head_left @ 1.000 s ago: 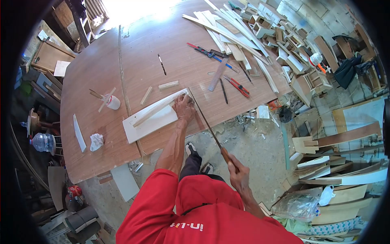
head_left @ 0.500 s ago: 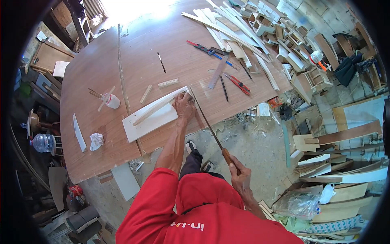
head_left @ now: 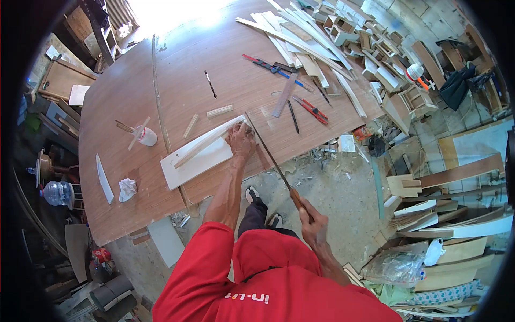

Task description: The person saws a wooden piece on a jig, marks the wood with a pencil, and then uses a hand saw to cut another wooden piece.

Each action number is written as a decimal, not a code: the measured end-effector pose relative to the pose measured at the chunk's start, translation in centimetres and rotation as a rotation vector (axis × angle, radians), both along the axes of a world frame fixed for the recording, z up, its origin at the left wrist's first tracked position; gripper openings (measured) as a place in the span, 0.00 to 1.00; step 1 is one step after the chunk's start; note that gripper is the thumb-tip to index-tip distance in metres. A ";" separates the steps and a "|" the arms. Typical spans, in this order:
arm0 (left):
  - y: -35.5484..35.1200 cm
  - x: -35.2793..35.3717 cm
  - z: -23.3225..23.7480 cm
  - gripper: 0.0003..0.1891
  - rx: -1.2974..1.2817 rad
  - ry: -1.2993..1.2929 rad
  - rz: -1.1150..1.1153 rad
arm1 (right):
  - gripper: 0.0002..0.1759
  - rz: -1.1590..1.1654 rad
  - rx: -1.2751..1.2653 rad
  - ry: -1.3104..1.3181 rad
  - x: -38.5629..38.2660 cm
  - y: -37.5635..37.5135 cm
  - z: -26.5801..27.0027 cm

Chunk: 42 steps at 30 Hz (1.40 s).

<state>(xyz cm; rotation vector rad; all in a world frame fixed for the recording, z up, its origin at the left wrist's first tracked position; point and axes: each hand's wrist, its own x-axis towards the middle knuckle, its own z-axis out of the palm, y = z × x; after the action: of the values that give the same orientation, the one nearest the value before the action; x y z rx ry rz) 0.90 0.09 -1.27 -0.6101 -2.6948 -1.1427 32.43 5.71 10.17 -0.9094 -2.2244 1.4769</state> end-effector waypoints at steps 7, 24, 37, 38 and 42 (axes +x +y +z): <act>-0.2 0.1 0.8 0.13 -0.050 -0.040 -0.016 | 0.18 0.034 -0.075 -0.042 -1.0 0.4 0.4; -0.6 -0.5 -0.3 0.14 -0.076 0.053 -0.050 | 0.19 -0.008 -0.072 0.015 -5.0 0.3 -1.5; -0.6 -0.7 -0.1 0.10 -0.094 -0.010 -0.065 | 0.19 0.013 0.005 0.061 -0.8 -0.3 -0.4; -0.5 -0.7 -0.3 0.10 -0.091 -0.011 -0.061 | 0.19 0.020 0.026 0.066 -2.1 0.0 -0.8; -0.7 -1.0 -0.1 0.10 -0.076 0.036 -0.072 | 0.19 0.035 -0.007 -0.053 -4.3 0.5 -0.8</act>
<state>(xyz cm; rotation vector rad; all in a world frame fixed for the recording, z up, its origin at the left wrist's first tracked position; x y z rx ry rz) -0.08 -0.65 -1.41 -0.7375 -2.7168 -1.0385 28.14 6.25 9.42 -0.9267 -2.2854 1.4933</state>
